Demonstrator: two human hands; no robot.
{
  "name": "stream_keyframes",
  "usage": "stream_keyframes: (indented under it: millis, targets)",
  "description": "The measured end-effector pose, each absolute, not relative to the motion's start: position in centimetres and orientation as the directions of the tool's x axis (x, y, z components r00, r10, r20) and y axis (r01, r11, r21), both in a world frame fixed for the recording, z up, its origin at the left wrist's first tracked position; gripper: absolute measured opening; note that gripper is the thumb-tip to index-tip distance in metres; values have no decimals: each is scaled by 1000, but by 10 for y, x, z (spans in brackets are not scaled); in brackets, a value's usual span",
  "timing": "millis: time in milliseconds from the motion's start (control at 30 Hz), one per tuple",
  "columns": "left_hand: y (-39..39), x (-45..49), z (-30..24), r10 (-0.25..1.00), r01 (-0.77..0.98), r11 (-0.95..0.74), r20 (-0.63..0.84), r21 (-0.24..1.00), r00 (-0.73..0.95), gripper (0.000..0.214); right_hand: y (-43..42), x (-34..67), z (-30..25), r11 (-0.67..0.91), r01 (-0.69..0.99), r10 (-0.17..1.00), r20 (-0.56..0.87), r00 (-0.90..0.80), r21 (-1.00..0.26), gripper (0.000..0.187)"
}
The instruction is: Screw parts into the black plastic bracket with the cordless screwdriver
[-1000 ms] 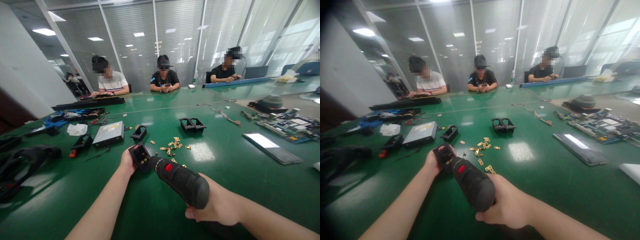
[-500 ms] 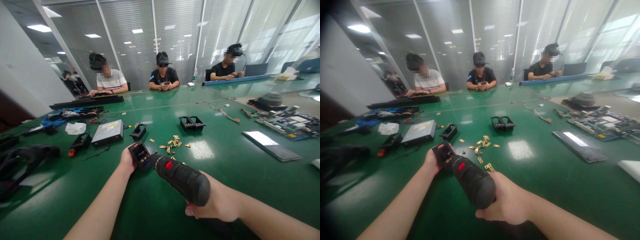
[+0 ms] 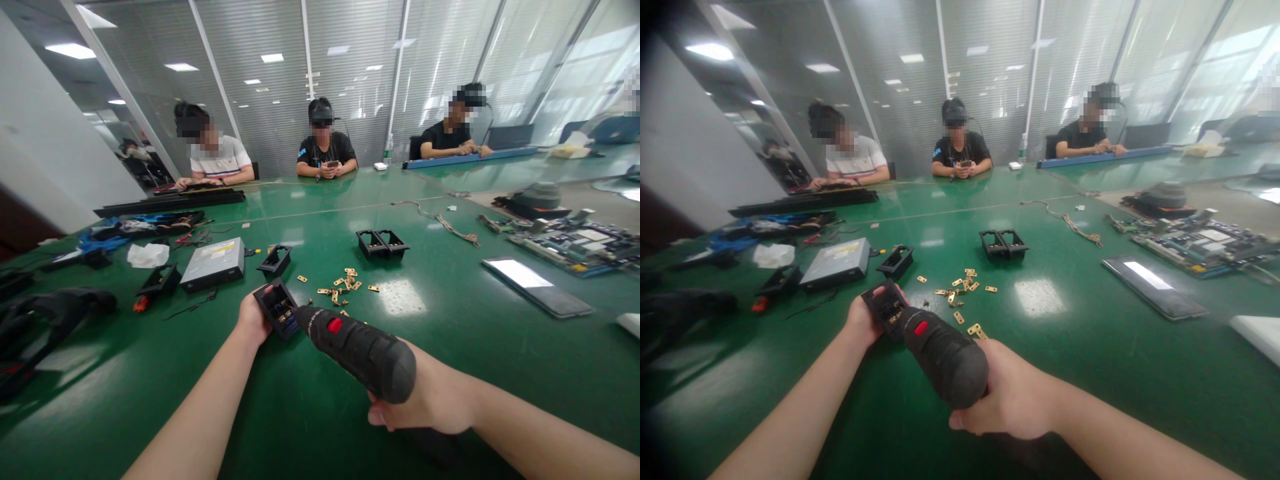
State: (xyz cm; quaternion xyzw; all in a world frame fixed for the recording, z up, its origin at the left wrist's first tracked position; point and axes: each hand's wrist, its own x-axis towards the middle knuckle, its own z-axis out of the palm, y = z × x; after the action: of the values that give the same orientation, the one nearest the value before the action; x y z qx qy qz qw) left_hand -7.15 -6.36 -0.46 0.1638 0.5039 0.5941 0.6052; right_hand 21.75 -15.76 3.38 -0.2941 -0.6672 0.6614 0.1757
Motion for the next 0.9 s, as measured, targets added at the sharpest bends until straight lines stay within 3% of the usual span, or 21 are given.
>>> stream_keyframes:
  millis: [300, 467, 733, 900]
  targets:
    - [-64, -71, -4, 876, -537, 239, -418, 809, -240, 19, -152, 218, 35, -139, 109, 577, -170, -799, -984, 21]
    - [-63, -71, -5, 885, -533, 235, -406, 813, -228, 20, -150, 218, 33, -103, 38, 588, -92, -803, -994, 50]
    - [-64, -72, -5, 893, -538, 230, -395, 811, -214, 21, -149, 221, 26, -69, 70, 612, -98, -785, -995, 35]
    - [-64, -73, -7, 901, -541, 239, -392, 806, -186, 22, -150, 220, 28, -62, 131, 625, -141, -768, -989, 37]
